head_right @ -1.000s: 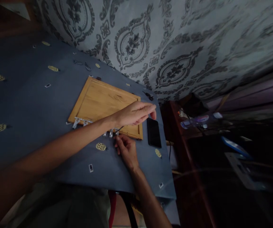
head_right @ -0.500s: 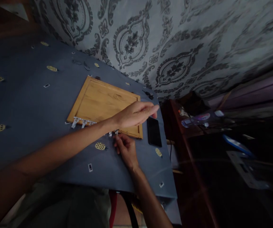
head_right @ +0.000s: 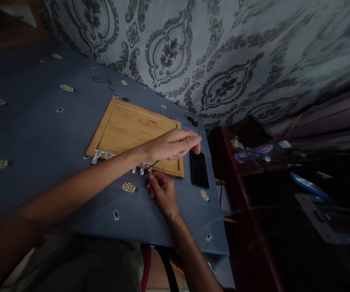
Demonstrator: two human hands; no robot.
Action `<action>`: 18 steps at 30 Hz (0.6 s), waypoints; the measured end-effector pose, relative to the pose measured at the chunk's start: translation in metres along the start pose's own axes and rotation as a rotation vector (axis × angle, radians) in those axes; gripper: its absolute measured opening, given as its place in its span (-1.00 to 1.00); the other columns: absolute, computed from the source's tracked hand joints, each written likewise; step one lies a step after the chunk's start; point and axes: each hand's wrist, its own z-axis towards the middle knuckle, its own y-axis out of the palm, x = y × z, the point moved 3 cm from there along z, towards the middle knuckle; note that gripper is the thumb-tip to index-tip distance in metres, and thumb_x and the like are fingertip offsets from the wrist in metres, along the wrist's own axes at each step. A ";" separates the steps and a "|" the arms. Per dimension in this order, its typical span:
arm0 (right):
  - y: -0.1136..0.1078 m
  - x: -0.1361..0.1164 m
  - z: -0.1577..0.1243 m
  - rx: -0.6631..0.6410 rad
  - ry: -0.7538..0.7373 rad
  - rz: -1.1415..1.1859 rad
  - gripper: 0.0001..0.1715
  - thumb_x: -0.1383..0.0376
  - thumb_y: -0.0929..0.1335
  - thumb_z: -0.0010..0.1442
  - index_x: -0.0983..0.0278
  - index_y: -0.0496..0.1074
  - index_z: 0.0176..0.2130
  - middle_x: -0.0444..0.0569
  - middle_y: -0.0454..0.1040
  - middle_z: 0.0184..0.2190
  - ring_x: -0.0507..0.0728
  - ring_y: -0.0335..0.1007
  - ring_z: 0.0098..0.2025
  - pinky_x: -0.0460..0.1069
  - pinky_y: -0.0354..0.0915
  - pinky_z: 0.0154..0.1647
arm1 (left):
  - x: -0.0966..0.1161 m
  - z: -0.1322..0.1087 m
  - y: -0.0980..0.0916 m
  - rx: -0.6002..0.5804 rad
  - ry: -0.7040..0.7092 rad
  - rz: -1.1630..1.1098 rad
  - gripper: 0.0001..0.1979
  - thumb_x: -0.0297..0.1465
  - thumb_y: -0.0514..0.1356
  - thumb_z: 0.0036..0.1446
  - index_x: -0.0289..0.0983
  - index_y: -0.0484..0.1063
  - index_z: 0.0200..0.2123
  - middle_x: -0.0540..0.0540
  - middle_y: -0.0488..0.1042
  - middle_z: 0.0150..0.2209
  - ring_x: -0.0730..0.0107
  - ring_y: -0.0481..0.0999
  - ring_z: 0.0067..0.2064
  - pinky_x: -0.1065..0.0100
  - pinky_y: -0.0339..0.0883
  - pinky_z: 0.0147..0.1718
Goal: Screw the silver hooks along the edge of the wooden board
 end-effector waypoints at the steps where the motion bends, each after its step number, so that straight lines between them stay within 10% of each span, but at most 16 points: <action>1: 0.000 0.000 0.000 0.002 0.001 0.003 -0.51 -0.08 0.40 0.17 0.32 0.50 -0.34 -0.19 0.34 -0.61 -0.09 0.08 -0.70 -0.13 0.02 -0.67 | 0.001 0.000 0.000 0.049 0.022 0.076 -0.71 -0.39 -0.01 0.37 -0.27 0.23 -0.44 0.12 0.10 -0.59 0.56 0.15 -0.53 0.45 0.07 -0.50; 8: 0.000 0.000 0.000 -0.003 0.007 0.010 -0.51 -0.09 0.40 0.15 0.31 0.49 -0.33 -0.20 0.32 -0.61 -0.08 0.08 -0.70 -0.13 0.01 -0.68 | -0.003 0.001 0.007 0.193 0.049 0.041 -0.69 -0.28 0.02 0.36 -0.29 0.28 -0.44 0.09 0.20 -0.52 0.57 0.20 -0.49 0.43 0.07 -0.46; 18: 0.000 -0.001 0.000 -0.003 0.001 -0.028 -0.50 -0.09 0.39 0.17 0.31 0.49 -0.35 -0.18 0.34 -0.60 -0.09 0.09 -0.70 -0.13 0.02 -0.68 | 0.002 0.000 0.001 0.017 -0.059 -0.165 -0.53 -0.07 0.00 0.34 -0.29 0.30 -0.48 0.18 0.04 -0.77 0.64 0.02 -0.72 0.47 -0.10 -0.66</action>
